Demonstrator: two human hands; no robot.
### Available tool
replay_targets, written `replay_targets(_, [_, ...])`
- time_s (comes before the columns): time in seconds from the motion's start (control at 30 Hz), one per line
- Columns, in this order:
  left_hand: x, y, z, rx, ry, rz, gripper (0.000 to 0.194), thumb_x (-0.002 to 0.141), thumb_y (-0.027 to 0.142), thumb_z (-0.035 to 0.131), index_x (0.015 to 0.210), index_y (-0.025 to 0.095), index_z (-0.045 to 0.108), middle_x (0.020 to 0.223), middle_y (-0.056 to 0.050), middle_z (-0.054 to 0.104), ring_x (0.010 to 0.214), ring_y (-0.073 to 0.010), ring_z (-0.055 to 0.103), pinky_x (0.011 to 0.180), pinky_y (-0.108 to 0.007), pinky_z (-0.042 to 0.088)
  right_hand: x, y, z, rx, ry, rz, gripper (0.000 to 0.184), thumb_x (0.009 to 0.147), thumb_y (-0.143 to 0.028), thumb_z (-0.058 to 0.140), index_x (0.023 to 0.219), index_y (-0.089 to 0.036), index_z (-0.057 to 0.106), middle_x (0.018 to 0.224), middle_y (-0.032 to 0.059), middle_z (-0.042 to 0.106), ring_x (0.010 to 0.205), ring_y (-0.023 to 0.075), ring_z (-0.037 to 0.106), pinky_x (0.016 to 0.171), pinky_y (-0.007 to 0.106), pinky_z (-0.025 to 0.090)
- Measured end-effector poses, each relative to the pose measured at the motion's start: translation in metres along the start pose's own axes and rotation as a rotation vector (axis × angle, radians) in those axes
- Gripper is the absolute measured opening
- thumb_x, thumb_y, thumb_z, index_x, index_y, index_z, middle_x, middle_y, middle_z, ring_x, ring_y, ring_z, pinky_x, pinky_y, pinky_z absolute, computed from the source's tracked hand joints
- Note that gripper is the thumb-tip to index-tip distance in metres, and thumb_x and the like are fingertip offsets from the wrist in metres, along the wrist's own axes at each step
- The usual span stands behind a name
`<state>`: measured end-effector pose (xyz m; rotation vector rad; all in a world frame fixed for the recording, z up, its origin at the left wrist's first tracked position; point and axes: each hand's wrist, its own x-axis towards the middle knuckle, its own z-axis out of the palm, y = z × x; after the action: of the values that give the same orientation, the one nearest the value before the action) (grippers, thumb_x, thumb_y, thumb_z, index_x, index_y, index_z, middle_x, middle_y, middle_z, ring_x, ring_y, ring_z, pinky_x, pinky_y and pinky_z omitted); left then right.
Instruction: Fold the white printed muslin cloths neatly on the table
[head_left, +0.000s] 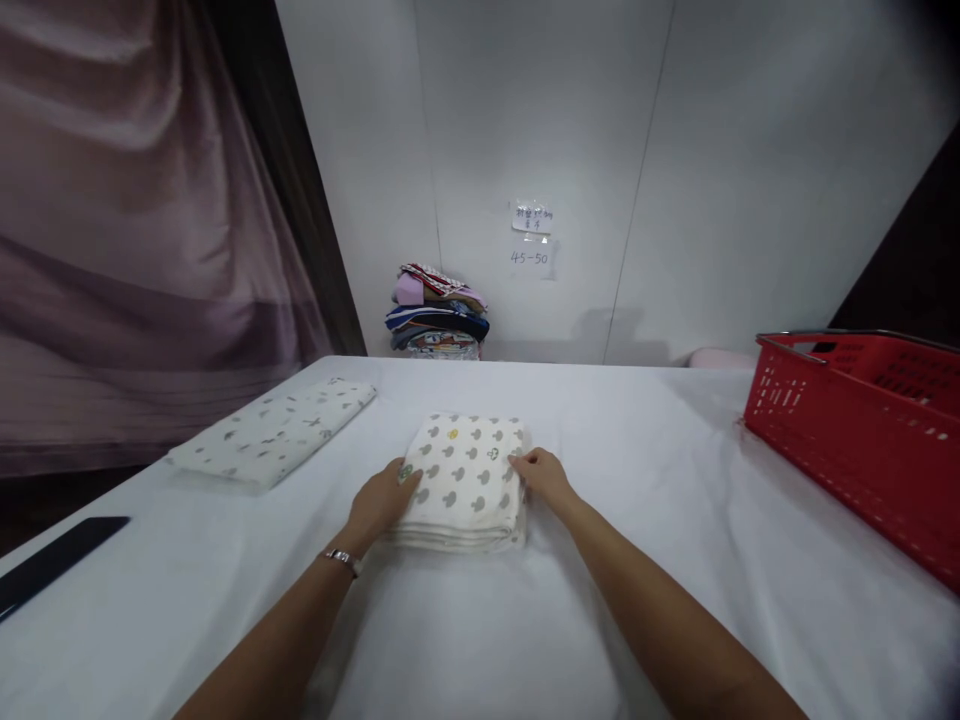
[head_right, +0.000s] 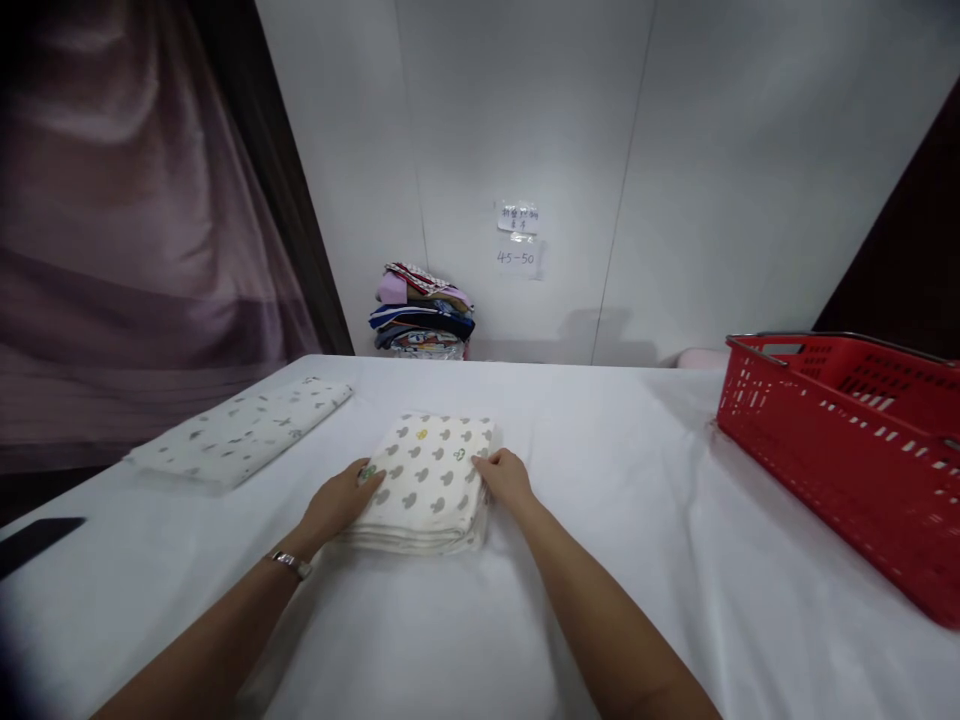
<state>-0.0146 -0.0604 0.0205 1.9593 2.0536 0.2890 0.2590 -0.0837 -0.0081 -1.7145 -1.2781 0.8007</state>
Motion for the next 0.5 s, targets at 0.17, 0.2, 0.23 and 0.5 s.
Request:
replay_targets(0.17, [0.009,-0.004,0.0,-0.047,0.038,0.048,0.056,0.084,0.052,0.037,0.123,0.014,0.051,0.119,-0.013,0.059,0.106,-0.0277,0.057,0.086,-0.034,0.043,0.006,-0.004,-0.001,-0.132,-0.028,0.0,0.022,0.065,-0.037,0.064,0.059,-0.019,0.053,0.063,0.001,0.059,0.059,0.014,0.051,0.053,0.024,0.031])
replay_targets(0.2, [0.011,-0.005,-0.001,-0.055,0.054,0.056,0.057,0.084,0.053,0.037,0.121,0.013,0.053,0.118,-0.014,0.06,0.105,-0.0276,0.057,0.085,-0.034,0.043,0.007,-0.006,0.0,-0.141,-0.029,-0.003,0.02,0.065,-0.034,0.064,0.058,-0.019,0.053,0.061,0.0005,0.059,0.058,0.0136,0.05,0.053,0.024,0.031])
replay_targets(0.23, [0.013,-0.006,-0.002,-0.064,0.063,0.055,0.058,0.084,0.054,0.036,0.12,0.012,0.054,0.116,-0.014,0.06,0.104,-0.0276,0.058,0.084,-0.034,0.043,0.008,-0.007,0.0,-0.145,-0.027,-0.01,0.019,0.065,-0.031,0.064,0.057,-0.019,0.053,0.061,0.0,0.058,0.058,0.0132,0.05,0.053,0.023,0.031])
replay_targets(0.5, [0.017,-0.013,0.001,-0.119,-0.005,0.024,0.06,0.083,0.058,0.034,0.114,0.013,0.057,0.11,-0.014,0.064,0.099,-0.0286,0.06,0.079,-0.034,0.045,0.003,-0.003,0.004,-0.117,0.038,-0.014,0.02,0.073,-0.032,0.054,0.06,-0.018,0.053,0.061,-0.0005,0.058,0.06,0.0122,0.051,0.055,0.022,0.034])
